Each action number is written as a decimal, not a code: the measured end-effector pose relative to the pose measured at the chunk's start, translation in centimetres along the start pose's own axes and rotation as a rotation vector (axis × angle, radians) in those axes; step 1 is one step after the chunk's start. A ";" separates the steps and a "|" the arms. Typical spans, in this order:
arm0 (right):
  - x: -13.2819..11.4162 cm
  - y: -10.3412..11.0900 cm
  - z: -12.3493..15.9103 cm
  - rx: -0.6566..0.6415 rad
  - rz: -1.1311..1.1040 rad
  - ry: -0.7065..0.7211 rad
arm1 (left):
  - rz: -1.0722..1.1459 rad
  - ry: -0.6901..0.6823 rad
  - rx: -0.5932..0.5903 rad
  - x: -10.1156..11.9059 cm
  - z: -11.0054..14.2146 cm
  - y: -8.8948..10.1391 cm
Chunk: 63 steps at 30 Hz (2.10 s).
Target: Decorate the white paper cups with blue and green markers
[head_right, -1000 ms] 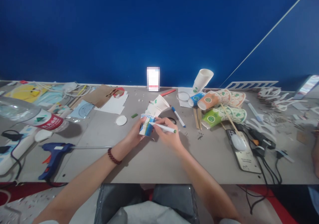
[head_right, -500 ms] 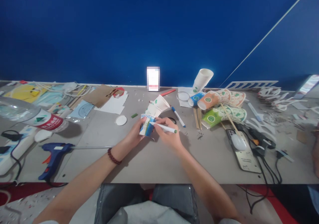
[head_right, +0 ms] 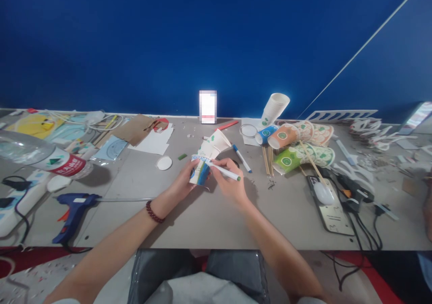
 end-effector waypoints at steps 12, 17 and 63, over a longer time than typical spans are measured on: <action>0.1 0.0 0.0 0.021 -0.012 -0.005 | -0.009 0.011 0.013 0.3 0.2 -0.2; 0.1 0.1 0.0 0.029 -0.014 -0.011 | -0.009 0.007 0.017 0.3 0.2 -0.3; 0.0 0.1 0.1 0.037 -0.032 -0.004 | 0.039 0.010 0.061 0.6 0.8 -0.7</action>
Point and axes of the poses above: each hand's wrist, its own z-axis away from the middle knuckle, its own y-axis out of the back of the hand, x = y × z, the point moved 5 cm from there along -z, towards the middle knuckle, and after that the axes turned 5 degrees about -y, right-handed, at the moved point
